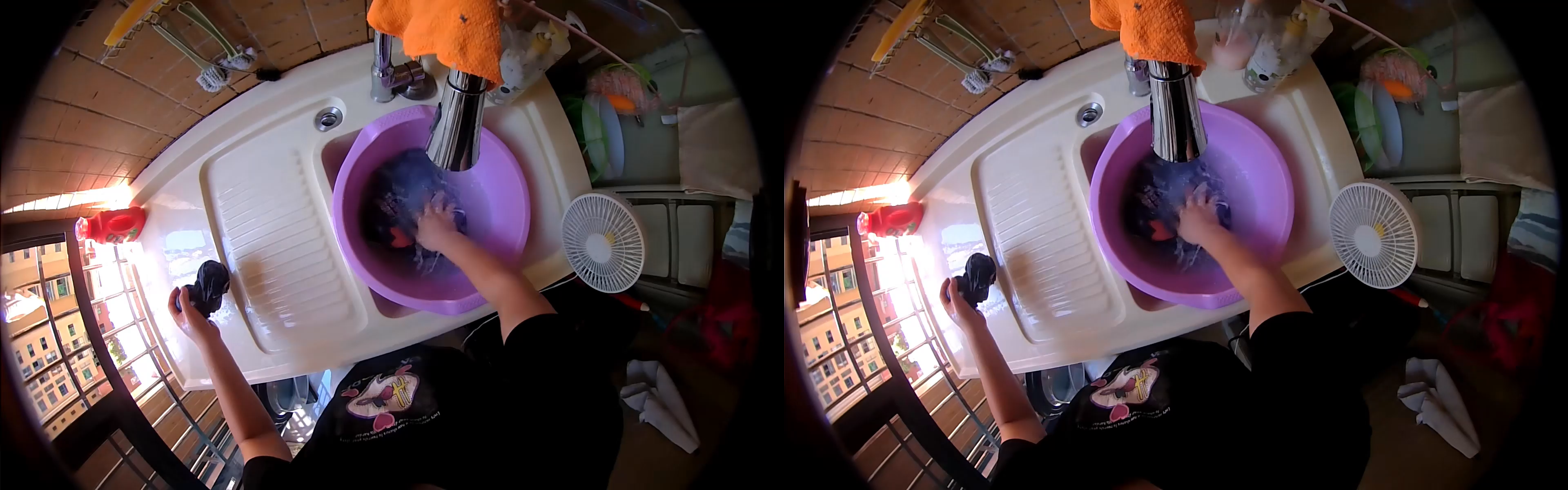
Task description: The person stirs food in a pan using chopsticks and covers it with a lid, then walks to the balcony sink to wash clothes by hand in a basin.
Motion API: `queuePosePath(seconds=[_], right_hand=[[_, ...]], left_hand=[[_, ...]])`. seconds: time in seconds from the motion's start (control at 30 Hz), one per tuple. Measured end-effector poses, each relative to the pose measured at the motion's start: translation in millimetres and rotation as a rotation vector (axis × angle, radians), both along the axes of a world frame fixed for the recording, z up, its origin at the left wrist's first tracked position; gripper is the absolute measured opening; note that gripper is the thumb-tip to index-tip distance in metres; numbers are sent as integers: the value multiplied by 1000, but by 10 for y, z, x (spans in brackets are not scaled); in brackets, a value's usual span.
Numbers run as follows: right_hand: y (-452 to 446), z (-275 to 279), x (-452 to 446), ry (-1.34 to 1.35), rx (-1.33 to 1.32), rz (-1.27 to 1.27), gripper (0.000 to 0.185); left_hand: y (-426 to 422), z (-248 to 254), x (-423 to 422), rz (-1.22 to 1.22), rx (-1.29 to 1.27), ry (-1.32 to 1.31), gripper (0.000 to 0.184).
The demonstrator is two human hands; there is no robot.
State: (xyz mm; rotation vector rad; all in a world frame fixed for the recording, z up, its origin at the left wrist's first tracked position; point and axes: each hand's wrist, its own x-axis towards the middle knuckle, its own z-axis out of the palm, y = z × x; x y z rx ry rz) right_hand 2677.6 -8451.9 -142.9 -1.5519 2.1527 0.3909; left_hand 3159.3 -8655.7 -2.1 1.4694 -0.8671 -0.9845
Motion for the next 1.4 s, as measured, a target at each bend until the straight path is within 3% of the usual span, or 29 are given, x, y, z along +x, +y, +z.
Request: queuePosePath(seconds=[0.03, 0.07, 0.13, 0.17, 0.23, 0.3, 0.33, 0.37, 0.4, 0.43, 0.5, 0.57, 0.6, 0.63, 0.67, 0.7, 0.8, 0.83, 0.9, 0.93, 0.97, 1.0, 1.03, 1.07, 1.17, 1.23, 1.27, 1.37, 1.4], right_hand=[[68, 159, -152, -24, -88, 133, 53], [99, 89, -367, -87, -191, 148, 54], [90, 23, -393, 20, -190, -156, 60], [100, -116, -294, 75, -220, -325, 64], [78, -194, 0, 191, -203, -368, 66], [171, -1, -153, 89, -111, -235, 68], [226, 147, -412, -50, -43, -19, 70], [234, 231, -589, -187, 24, 198, 72], [192, 246, -637, -110, 153, 72, 79], [192, 207, -522, -108, 150, 60, 79], [218, 70, -41, 150, -59, -491, 81], [213, 218, -93, 208, 40, -433, 86], [291, 296, -297, -22, 78, -220, 88], [351, 339, -458, -245, 107, -1, 91], [385, 340, -530, -110, 62, 7, 85], [392, 194, -533, -109, 61, -8, 85], [196, -420, -306, -264, -100, -751, 74], [113, -444, -247, -261, -155, -821, 70], [3, 63, -408, -877, -6, -1019, 57], [45, 390, -389, -926, -80, -1127, 44], [86, 673, -383, -924, -93, -1121, 44], [161, 920, -315, -1155, -193, -1220, 42], [224, 1122, -232, -1394, -293, -1315, 40], [253, 1287, -186, -1401, -295, -1311, 40], [299, 1710, -124, -1725, -428, -1344, 32], [329, 1919, -140, -2066, -436, -1243, 29], [328, 1873, -140, -2202, -501, -1178, 27], [470, 2070, -390, -2532, -598, -1072, 34], [520, 2062, -449, -2547, -713, -1087, 37]], left_hand=[[6, -131, 277, -10, 76, -135, 39], [58, -190, 449, 33, 131, -65, 42], [136, -219, 539, 66, 184, 13, 46], [250, -199, 484, 172, 154, -392, 47], [397, -86, 172, 259, 104, -796, 49], [563, 98, -418, -40, -557, -1144, 50], [679, 155, -898, -231, -614, -942, 52], [813, 216, -1312, -477, -625, -1035, 54], [947, 73, -1741, -746, -499, -549, 54], [1057, 130, -2176, -1030, -479, -590, 56], [1185, -96, -2889, -1436, -440, -599, 70], [1294, -577, -3359, -1600, -388, -834, 98], [1337, -655, -3510, -1622, -395, -837, 98], [1374, -730, -3673, -1705, -174, -1023, 113], [1395, -801, -3800, -1763, 56, -1206, 129], [1419, -900, -3852, -1776, 46, -1208, 129], [1394, -1130, -3872, -1867, 273, -1140, 152], [1380, -1250, -3850, -1863, 284, -1139, 155], [1307, -1525, -3777, -1779, 204, -1106, 154], [1263, -1482, -3724, -1780, 196, -1115, 154], [1210, -1410, -3721, -1717, 23, -877, 149], [1181, -1357, -3692, -1638, -131, -645, 144], [1133, -1335, -3678, -1638, -128, -655, 144], [1069, -1318, -3719, -1685, -336, -566, 134], [1212, -504, -3776, -1655, -140, 25, 92], [1224, -26, -3854, -1724, -96, 155, 65], [1281, 74, -3844, -1575, -126, 145, 50], [1206, 315, -3795, -1321, 248, -3, 42], [1176, 296, -3842, -1259, 31, 65, 42]])
